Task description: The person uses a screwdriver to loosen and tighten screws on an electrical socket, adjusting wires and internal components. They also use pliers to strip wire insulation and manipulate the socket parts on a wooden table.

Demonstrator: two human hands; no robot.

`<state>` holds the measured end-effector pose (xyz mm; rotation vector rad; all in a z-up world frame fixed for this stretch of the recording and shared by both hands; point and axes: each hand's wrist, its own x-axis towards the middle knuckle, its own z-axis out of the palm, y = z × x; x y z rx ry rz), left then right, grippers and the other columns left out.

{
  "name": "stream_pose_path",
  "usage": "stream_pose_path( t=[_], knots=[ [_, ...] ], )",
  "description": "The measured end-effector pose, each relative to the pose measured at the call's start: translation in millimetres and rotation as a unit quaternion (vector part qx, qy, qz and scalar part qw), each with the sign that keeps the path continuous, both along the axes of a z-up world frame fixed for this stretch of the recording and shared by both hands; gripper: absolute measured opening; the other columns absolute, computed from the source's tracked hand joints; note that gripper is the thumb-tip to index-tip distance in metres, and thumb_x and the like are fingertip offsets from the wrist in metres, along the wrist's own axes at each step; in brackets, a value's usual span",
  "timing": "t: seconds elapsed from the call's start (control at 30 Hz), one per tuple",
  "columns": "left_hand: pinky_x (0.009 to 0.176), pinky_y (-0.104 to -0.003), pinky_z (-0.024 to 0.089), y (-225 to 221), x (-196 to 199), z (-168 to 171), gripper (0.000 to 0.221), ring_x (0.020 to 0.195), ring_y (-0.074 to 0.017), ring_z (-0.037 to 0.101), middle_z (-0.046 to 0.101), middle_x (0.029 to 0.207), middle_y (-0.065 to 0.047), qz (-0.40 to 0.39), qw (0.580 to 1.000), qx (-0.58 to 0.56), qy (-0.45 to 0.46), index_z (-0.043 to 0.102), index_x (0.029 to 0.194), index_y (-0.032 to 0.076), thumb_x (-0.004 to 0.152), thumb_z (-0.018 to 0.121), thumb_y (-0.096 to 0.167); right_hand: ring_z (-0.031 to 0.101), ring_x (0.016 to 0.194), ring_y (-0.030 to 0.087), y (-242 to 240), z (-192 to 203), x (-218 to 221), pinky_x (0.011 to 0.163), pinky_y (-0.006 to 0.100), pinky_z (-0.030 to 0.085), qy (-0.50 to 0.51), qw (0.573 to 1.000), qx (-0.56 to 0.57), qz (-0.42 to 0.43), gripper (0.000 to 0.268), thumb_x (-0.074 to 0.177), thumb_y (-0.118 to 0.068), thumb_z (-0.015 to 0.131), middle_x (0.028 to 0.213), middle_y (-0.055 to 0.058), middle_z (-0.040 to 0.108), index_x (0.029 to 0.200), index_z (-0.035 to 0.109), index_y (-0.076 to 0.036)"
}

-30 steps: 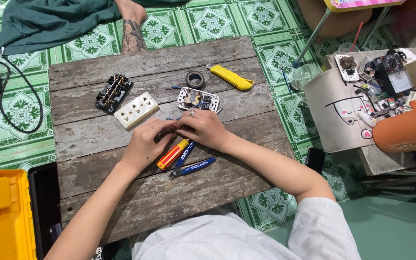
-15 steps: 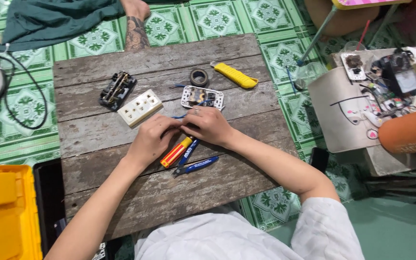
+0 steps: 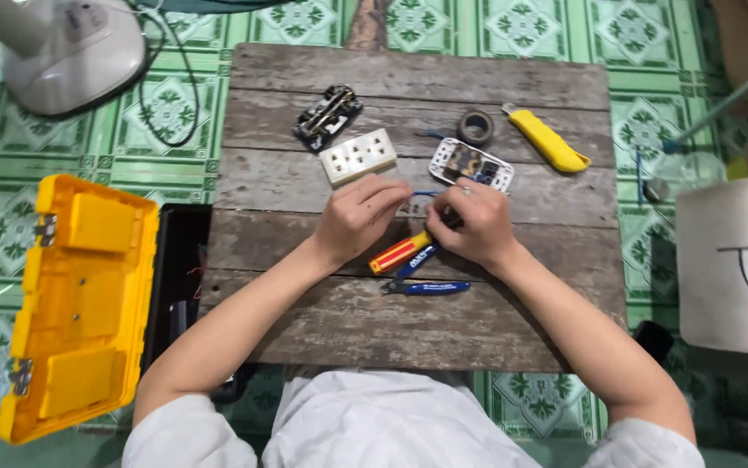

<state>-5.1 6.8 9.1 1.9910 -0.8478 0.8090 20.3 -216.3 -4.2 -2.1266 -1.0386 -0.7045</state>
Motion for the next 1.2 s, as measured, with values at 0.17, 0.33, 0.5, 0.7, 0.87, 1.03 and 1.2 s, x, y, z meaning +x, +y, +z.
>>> stream_pose_path(
  t=[0.17,0.33,0.5,0.7,0.87,1.03,1.2],
  knots=[
    [0.069,-0.032,0.062,-6,-37,55,0.016,0.074,-0.0208,0.072,0.076,0.089,-0.001,-0.039,0.992,-0.106,0.053,0.077,0.11,0.014,0.097,0.07,0.008,0.059,0.054,0.022,-1,-3,3,0.052,0.032,0.049,0.024,1.0,0.009,-0.014,0.021,0.087,-0.017,0.081,0.053,0.0,0.056,0.075,0.064,-0.015],
    [0.076,-0.034,0.059,-17,-50,68,0.012,0.078,-0.0208,0.07,0.075,0.091,-0.002,-0.088,0.982,-0.144,0.084,0.076,0.107,0.014,0.096,0.071,0.01,0.057,0.057,0.017,2,15,-5,0.048,0.031,0.043,0.0,0.999,-0.036,0.003,0.019,0.094,-0.01,0.077,0.069,0.004,0.065,0.079,0.065,-0.007],
    [0.083,-0.036,0.055,-18,-58,78,0.009,0.082,-0.0209,0.068,0.074,0.092,-0.002,-0.13,0.968,-0.178,0.119,0.076,0.104,0.013,0.096,0.072,0.011,0.059,0.055,0.021,-2,-5,0,0.054,0.032,0.049,0.022,0.999,-0.029,-0.025,0.021,0.092,-0.02,0.079,0.058,-0.001,0.057,0.079,0.063,-0.015],
    [0.091,-0.039,0.051,-26,-47,88,0.006,0.087,-0.0209,0.066,0.073,0.094,-0.003,-0.192,0.946,-0.223,0.133,0.076,0.1,0.012,0.095,0.073,0.012,0.059,0.054,0.019,-1,-1,1,0.054,0.029,0.049,0.029,0.999,-0.032,-0.018,0.02,0.092,-0.019,0.079,0.057,-0.002,0.058,0.079,0.064,-0.016],
    [0.098,-0.041,0.048,-37,-49,112,0.004,0.091,-0.0209,0.064,0.072,0.095,-0.003,-0.265,0.922,-0.24,0.148,0.076,0.097,0.011,0.094,0.074,0.014,0.06,0.055,0.02,-1,-2,-1,0.054,0.03,0.051,0.018,0.999,-0.033,-0.023,0.019,0.091,-0.019,0.079,0.056,-0.001,0.059,0.08,0.064,-0.015],
    [0.104,-0.044,0.044,-38,-57,127,0.005,0.095,-0.0209,0.063,0.071,0.097,-0.004,-0.314,0.897,-0.262,0.166,0.076,0.093,0.01,0.093,0.075,0.015,0.06,0.057,0.021,-3,-7,4,0.055,0.031,0.051,0.003,0.999,-0.033,-0.018,0.019,0.093,-0.022,0.078,0.058,-0.001,0.058,0.082,0.064,-0.017],
    [0.111,-0.046,0.041,-35,-63,135,0.007,0.099,-0.021,0.061,0.07,0.098,-0.004,-0.359,0.869,-0.289,0.179,0.076,0.09,0.009,0.093,0.075,0.016,0.06,0.057,0.02,-2,-3,3,0.055,0.03,0.05,0.016,0.999,-0.036,-0.009,0.02,0.092,-0.021,0.079,0.058,0.0,0.059,0.08,0.064,-0.015]
  ],
)
